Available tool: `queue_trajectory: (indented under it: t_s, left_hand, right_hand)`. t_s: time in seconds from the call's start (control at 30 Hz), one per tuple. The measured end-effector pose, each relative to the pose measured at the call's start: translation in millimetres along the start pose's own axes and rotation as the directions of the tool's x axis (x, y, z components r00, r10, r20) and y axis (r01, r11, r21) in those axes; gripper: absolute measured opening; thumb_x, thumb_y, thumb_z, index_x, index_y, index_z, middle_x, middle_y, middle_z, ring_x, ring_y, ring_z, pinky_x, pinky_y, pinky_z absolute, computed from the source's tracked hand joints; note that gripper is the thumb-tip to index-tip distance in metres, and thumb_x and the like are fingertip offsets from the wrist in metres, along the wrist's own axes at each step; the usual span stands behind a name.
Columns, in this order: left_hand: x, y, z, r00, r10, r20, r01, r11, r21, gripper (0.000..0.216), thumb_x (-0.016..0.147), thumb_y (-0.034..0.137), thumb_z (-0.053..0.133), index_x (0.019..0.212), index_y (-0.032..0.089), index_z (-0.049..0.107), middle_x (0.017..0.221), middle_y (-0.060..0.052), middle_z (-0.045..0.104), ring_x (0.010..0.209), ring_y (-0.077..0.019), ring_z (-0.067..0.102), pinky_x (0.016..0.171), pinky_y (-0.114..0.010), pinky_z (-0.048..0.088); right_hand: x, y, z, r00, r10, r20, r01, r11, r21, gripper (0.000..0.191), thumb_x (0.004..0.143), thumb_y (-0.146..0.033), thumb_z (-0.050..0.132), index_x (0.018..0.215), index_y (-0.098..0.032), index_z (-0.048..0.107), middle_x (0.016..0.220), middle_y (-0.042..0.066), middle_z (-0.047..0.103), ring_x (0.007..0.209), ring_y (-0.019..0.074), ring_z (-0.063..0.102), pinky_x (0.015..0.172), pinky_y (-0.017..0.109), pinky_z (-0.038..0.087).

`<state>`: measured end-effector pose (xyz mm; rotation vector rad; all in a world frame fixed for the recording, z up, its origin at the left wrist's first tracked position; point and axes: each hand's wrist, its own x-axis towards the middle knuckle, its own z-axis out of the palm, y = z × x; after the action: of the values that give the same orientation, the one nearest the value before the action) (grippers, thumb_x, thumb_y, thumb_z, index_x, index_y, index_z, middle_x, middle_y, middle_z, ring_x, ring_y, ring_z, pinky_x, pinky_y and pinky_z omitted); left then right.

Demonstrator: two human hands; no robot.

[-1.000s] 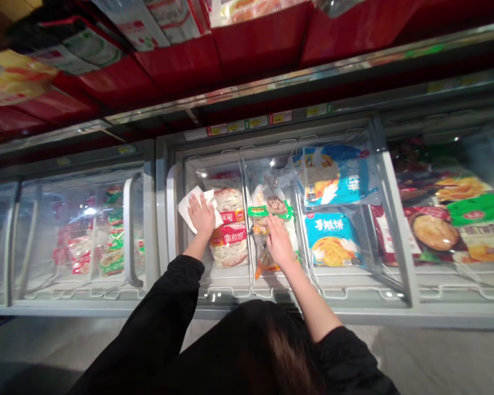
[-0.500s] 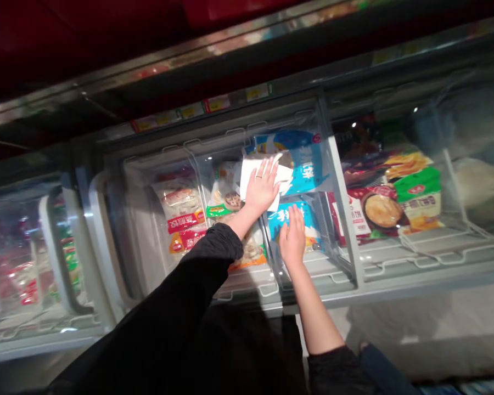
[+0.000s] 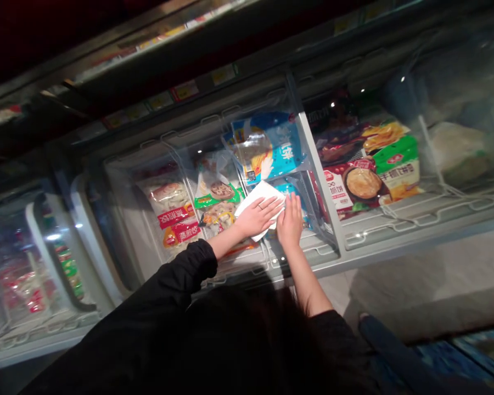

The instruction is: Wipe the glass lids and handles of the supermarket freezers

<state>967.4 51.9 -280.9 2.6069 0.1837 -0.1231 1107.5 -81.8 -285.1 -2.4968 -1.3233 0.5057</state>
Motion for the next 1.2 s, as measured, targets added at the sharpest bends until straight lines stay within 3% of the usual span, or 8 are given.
queue_trajectory:
  t_s: [0.2,0.33,0.53,0.7,0.83,0.97,1.07,1.2]
  left_hand:
    - [-127.7,6.9,-0.1,0.973,-0.227,0.034,0.228,0.973,-0.023,0.059,0.111,0.041,0.032,0.167,0.024,0.034,0.176,0.000,0.028,0.164,-0.0196,0.024,0.135,-0.041,0.025]
    - [-152.8,6.8,4.3,0.819,-0.572,-0.048,0.571,0.820,-0.018,0.063,0.109,0.041,0.036,0.168,0.022,0.031,0.175,-0.005,0.030,0.164,-0.0248,0.026,0.134,-0.046,0.026]
    - [-78.5,-39.7,-13.2,0.598,-0.782,-0.175,0.791,0.611,-0.025,0.066,0.110,0.038,0.026,0.170,0.014,0.021,0.178,-0.010,0.018,0.166,-0.0284,0.015,0.135,-0.054,0.021]
    - [43.5,-90.8,-38.5,0.530,-0.809,-0.254,0.825,0.561,-0.069,0.064,0.109,0.035,0.031,0.169,0.013,0.025,0.178,-0.010,0.021,0.166,-0.0275,0.018,0.135,-0.051,0.018]
    - [155.0,-86.6,-40.3,0.599,-0.746,-0.293,0.754,0.648,-0.109,0.064,0.108,0.033,0.031,0.168,0.010,0.028,0.177,-0.012,0.024,0.165,-0.0293,0.019,0.135,-0.052,0.016]
    - [238.7,-44.7,-29.3,0.723,-0.634,-0.275,0.635,0.766,-0.095,0.064,0.108,0.034,0.030,0.169,0.015,0.027,0.179,-0.008,0.021,0.167,-0.0234,0.014,0.136,-0.047,0.016]
    - [258.6,-7.8,-19.7,0.788,-0.560,-0.256,0.562,0.824,-0.072,0.062,0.109,0.035,0.030,0.169,0.020,0.028,0.178,-0.004,0.023,0.167,-0.0201,0.013,0.136,-0.044,0.019]
    - [231.2,45.8,-3.4,0.907,-0.380,-0.182,0.384,0.923,-0.015,0.063,0.109,0.033,0.031,0.168,0.011,0.031,0.177,-0.010,0.024,0.166,-0.0254,0.018,0.135,-0.047,0.022]
  right_hand:
    - [-36.4,-34.0,20.7,1.000,-0.010,0.011,0.010,1.000,-0.019,0.067,0.105,-0.025,0.029,0.171,-0.016,0.018,0.176,0.016,0.028,0.167,0.0281,0.012,0.130,0.061,0.028]
    - [-40.9,-31.5,20.4,0.999,-0.045,0.029,0.045,0.999,-0.014,0.067,0.106,-0.028,0.032,0.171,-0.015,0.019,0.176,0.016,0.027,0.166,0.0288,0.014,0.131,0.060,0.027]
    - [-39.0,-11.8,-1.5,0.981,-0.146,0.126,0.142,0.989,0.040,0.063,0.108,-0.027,0.034,0.170,-0.019,0.024,0.173,0.013,0.035,0.165,0.0269,0.022,0.131,0.056,0.031]
    - [-30.1,23.0,-27.0,0.959,-0.210,0.190,0.200,0.977,0.070,0.064,0.108,-0.023,0.036,0.170,-0.024,0.024,0.173,0.008,0.038,0.164,0.0234,0.024,0.132,0.051,0.032]
    - [-14.3,55.9,-35.4,0.979,-0.170,0.115,0.162,0.984,0.070,0.066,0.107,-0.020,0.035,0.171,-0.024,0.020,0.172,0.010,0.039,0.164,0.0241,0.025,0.130,0.051,0.034]
    - [-1.3,84.4,-41.0,0.990,-0.121,-0.074,0.128,0.988,0.092,0.068,0.106,-0.020,0.035,0.172,-0.024,0.018,0.171,0.013,0.040,0.161,0.0271,0.033,0.129,0.055,0.037]
    - [4.6,106.0,-52.5,0.979,-0.003,-0.206,0.025,0.994,0.104,0.066,0.106,-0.023,0.035,0.171,-0.022,0.022,0.169,0.017,0.041,0.158,0.0315,0.038,0.127,0.061,0.037]
    - [4.3,132.6,-73.2,0.970,0.078,-0.232,-0.046,0.989,0.141,0.061,0.108,-0.027,0.036,0.168,-0.022,0.029,0.166,0.019,0.045,0.156,0.0323,0.040,0.126,0.065,0.035]
